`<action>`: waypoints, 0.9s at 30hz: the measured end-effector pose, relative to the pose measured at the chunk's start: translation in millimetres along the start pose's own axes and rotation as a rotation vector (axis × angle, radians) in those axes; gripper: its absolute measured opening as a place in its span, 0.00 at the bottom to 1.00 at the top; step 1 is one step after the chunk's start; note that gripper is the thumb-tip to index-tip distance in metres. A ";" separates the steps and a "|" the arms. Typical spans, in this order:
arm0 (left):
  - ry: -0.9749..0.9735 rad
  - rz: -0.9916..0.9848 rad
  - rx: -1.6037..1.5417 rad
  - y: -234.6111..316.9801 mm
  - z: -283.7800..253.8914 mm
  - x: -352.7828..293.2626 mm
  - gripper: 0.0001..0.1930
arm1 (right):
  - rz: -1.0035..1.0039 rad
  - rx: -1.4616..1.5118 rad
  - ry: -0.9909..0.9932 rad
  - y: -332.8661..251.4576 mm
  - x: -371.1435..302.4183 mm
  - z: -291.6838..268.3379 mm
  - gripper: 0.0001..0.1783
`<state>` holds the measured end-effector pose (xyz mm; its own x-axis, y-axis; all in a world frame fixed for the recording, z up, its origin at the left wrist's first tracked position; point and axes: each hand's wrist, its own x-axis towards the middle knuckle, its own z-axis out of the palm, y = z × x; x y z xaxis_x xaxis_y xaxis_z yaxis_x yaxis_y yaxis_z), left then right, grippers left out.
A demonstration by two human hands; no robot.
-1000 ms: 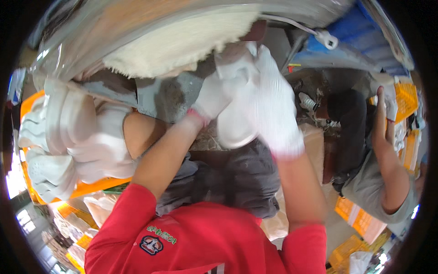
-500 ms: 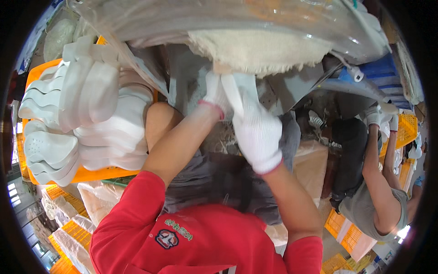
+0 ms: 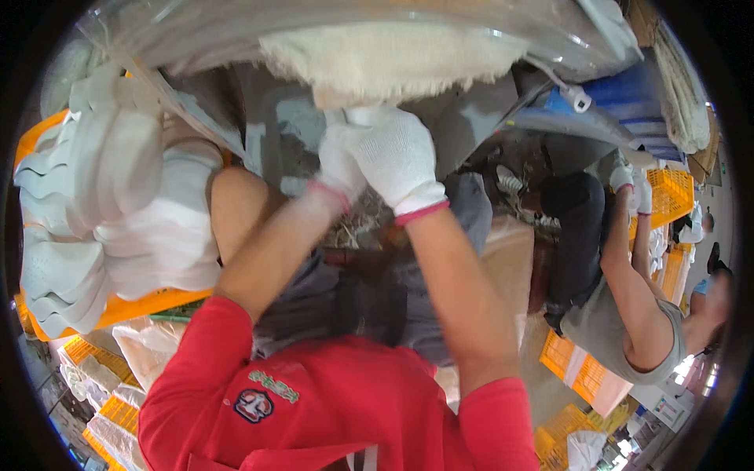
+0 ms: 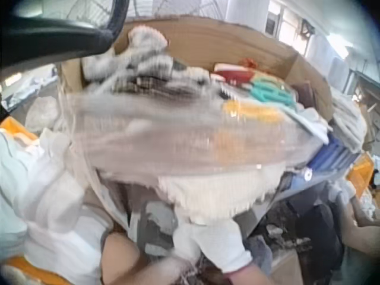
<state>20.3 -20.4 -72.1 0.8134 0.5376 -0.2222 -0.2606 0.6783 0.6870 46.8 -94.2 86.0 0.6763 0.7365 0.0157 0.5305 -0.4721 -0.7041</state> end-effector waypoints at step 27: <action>-0.078 -0.256 -0.370 33.9 12.4 19.3 0.32 | 0.138 -0.132 0.028 -39.5 -85.1 2.5 0.31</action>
<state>33.6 6.8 -44.5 0.9088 0.2997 -0.2904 -0.2030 0.9254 0.3199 -33.0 -137.0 110.7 0.7601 0.6476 -0.0532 0.4930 -0.6281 -0.6020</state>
